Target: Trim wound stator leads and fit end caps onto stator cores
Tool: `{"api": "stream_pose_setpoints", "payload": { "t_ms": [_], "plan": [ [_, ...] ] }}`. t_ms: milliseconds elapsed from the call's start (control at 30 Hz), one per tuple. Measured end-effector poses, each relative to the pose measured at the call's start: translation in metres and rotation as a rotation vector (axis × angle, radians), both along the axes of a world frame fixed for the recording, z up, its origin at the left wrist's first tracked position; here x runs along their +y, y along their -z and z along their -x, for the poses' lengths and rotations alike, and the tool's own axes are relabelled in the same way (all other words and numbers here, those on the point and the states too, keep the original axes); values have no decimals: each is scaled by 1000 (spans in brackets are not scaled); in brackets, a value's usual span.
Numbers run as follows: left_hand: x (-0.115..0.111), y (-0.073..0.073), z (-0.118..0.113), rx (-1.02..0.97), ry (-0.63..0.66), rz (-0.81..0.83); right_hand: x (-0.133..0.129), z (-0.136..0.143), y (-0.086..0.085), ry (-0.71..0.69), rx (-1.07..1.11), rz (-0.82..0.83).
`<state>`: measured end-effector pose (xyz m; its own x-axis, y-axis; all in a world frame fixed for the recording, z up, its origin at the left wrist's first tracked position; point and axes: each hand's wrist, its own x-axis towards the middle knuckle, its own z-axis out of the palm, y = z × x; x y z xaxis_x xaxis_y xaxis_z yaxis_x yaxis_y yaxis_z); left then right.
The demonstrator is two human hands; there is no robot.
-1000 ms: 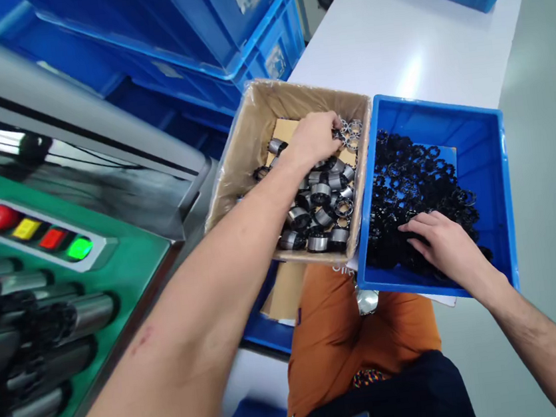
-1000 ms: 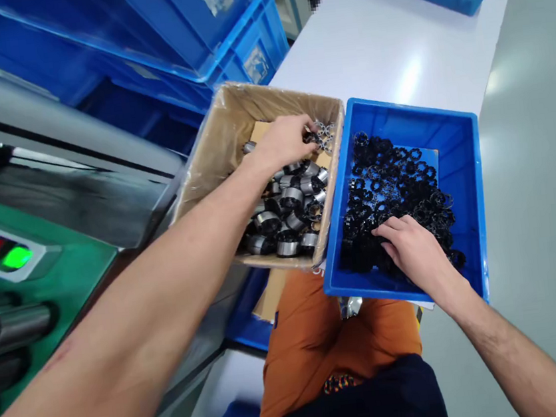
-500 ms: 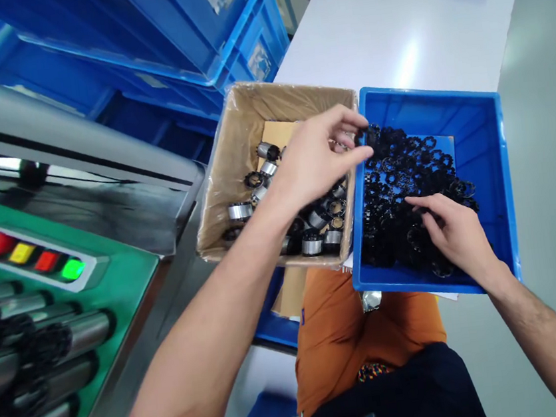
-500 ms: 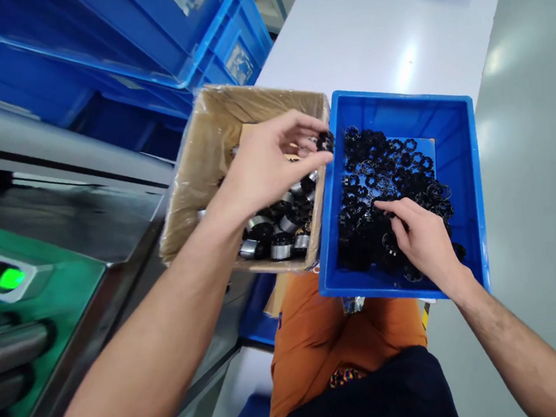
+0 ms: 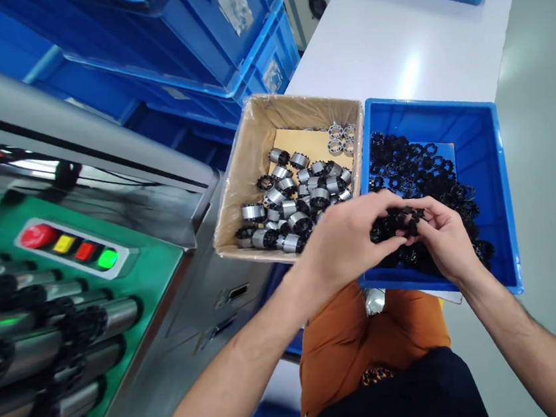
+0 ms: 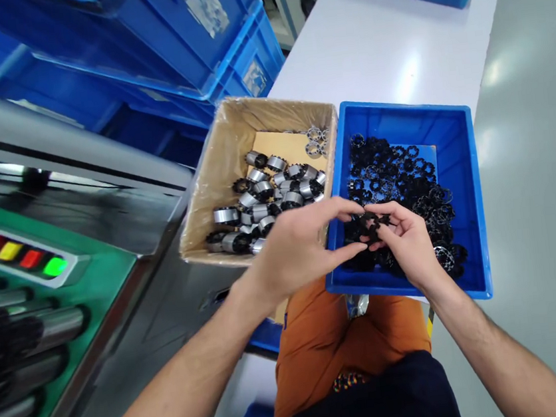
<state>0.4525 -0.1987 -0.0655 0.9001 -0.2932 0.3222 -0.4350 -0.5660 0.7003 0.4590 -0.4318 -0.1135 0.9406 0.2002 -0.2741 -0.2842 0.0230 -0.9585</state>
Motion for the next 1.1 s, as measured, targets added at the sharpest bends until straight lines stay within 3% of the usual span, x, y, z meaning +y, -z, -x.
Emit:
{"api": "stream_pose_setpoints", "payload": {
  "t_ms": [67, 133, 167, 267, 367, 467, 567, 667, 700, 800, 867, 967, 1100],
  "plan": [
    [20, -1, -36, 82, -140, -51, -3, -2, 6, 15, 10, 8],
    [39, 6, -83, 215, -355, -246, -4, -4, 10, 19, 7, 32],
    [47, 13, -108, 294, -396, -386, -4, -5, 12, 16, 1, 47],
    [59, 36, -168, 425, -386, -521, -2, -6, 14, 0, -25, 85],
    [56, 51, -198, 494, -376, -562, -2, -4, 17, -6, -61, 92],
    [53, 50, -204, 514, -404, -546, -3, -4, 19, -38, -85, 85],
    [59, 39, -192, 475, -444, -465, -5, -5, 16, -95, -93, 57],
    [69, 27, -160, 381, -459, -282, -4, -1, 5, -146, -95, 15],
    [72, 24, -145, 370, -443, -127, -3, 1, -1, -161, -92, 4],
    [69, 16, -91, 470, -310, 553, 6, 6, -23, -157, -105, -48],
    [57, 14, -55, 590, -232, 864, 15, 6, -39, -108, -162, -67],
    [33, 17, -15, 665, -216, 1059, 26, 3, -57, -52, -268, -13],
    [2, 32, 8, 575, -198, 1163, 39, 0, -66, -47, -361, 65]
  ]
}}
